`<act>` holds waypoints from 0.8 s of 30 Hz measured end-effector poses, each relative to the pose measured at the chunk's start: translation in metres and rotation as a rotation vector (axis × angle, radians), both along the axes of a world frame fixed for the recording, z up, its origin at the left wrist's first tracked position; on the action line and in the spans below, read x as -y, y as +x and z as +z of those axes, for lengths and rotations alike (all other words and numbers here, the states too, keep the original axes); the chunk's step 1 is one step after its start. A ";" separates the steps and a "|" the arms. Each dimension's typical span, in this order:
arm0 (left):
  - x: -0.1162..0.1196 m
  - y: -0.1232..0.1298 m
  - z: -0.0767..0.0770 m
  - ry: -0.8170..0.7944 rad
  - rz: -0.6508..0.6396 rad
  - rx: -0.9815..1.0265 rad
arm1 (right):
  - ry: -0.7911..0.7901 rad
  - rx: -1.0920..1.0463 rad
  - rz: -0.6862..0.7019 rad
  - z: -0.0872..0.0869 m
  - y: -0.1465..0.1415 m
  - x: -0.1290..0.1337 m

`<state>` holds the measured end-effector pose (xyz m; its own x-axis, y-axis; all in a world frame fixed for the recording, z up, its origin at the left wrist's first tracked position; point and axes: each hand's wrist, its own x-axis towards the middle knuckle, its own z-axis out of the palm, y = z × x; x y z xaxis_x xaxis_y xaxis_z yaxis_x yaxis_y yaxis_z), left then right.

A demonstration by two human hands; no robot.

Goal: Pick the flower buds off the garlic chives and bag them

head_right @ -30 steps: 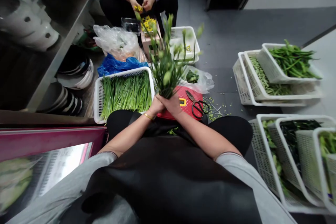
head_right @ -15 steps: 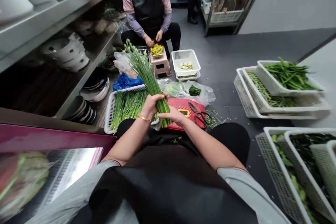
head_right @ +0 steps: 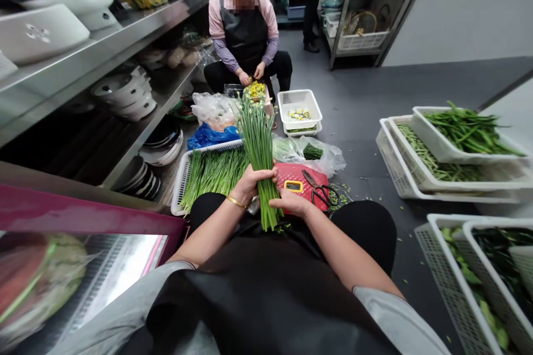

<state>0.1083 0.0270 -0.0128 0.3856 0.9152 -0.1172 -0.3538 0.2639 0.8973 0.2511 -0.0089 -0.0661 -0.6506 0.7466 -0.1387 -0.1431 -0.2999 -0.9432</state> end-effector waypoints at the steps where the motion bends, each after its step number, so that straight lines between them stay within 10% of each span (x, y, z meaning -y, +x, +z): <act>1: -0.002 0.003 -0.002 0.040 0.070 -0.068 | 0.064 0.038 -0.045 0.002 0.003 -0.006; 5: -0.018 0.016 -0.006 0.190 0.407 -0.296 | 0.288 0.245 -0.326 0.011 -0.002 -0.027; 9: -0.032 0.026 -0.006 0.175 0.538 -0.289 | 0.157 0.207 -0.337 0.008 -0.018 -0.037; 16: -0.015 0.023 0.005 0.167 0.285 -0.150 | -0.014 0.083 -0.197 -0.004 -0.007 -0.032; 24: -0.046 -0.010 0.010 0.241 0.056 -0.117 | 0.198 0.285 -0.133 0.003 0.001 -0.039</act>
